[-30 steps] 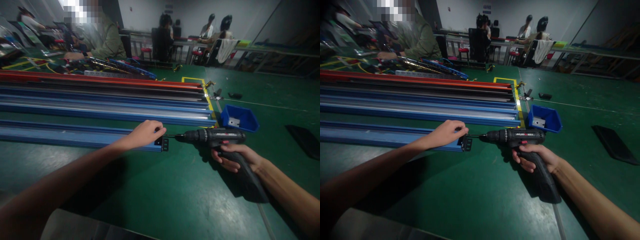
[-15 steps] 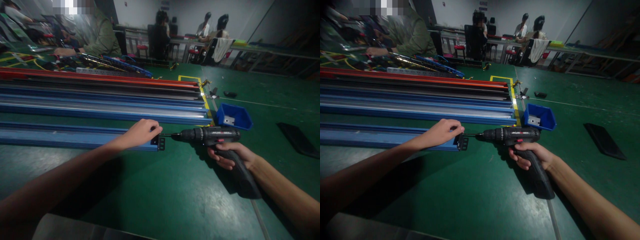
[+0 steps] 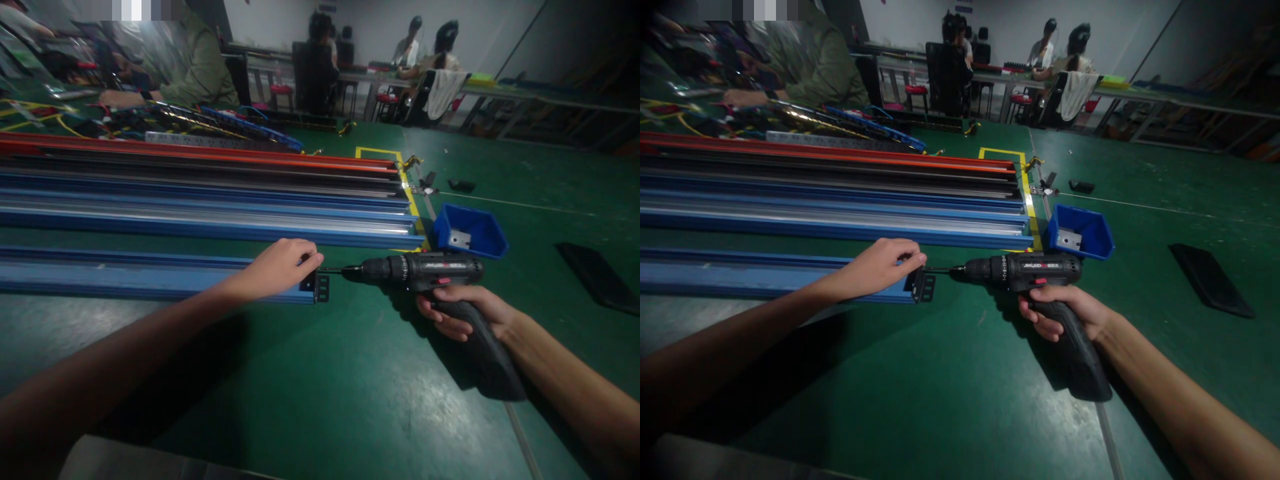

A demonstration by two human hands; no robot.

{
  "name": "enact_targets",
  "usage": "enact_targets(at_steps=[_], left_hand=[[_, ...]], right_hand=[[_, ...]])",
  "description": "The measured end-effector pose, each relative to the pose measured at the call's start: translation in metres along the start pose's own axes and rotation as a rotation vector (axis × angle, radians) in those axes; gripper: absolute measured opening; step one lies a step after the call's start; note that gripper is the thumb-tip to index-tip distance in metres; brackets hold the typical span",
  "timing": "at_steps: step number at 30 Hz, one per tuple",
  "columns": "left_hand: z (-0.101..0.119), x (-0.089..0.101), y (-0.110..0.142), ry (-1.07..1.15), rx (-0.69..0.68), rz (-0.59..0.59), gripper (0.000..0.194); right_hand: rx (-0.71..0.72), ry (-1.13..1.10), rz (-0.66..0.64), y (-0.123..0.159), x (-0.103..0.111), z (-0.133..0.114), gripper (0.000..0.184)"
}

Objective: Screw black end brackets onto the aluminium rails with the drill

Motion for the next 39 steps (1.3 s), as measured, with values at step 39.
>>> enact_targets(at_steps=[39], left_hand=[[0.0001,-0.0001,-0.0007,0.004,0.005,0.011,0.037]], right_hand=[[-0.007,0.018,0.032,0.0002,-0.0005,0.0007,0.025]])
Point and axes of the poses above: each hand's wrist, its own y-axis away from the middle knuckle, its own x-axis out of the back of the hand, z = x × y, the point moved 7 cm from there along -y, towards the middle knuckle, and after that the axes turned 7 degrees about -z, right-handed, at the moved point
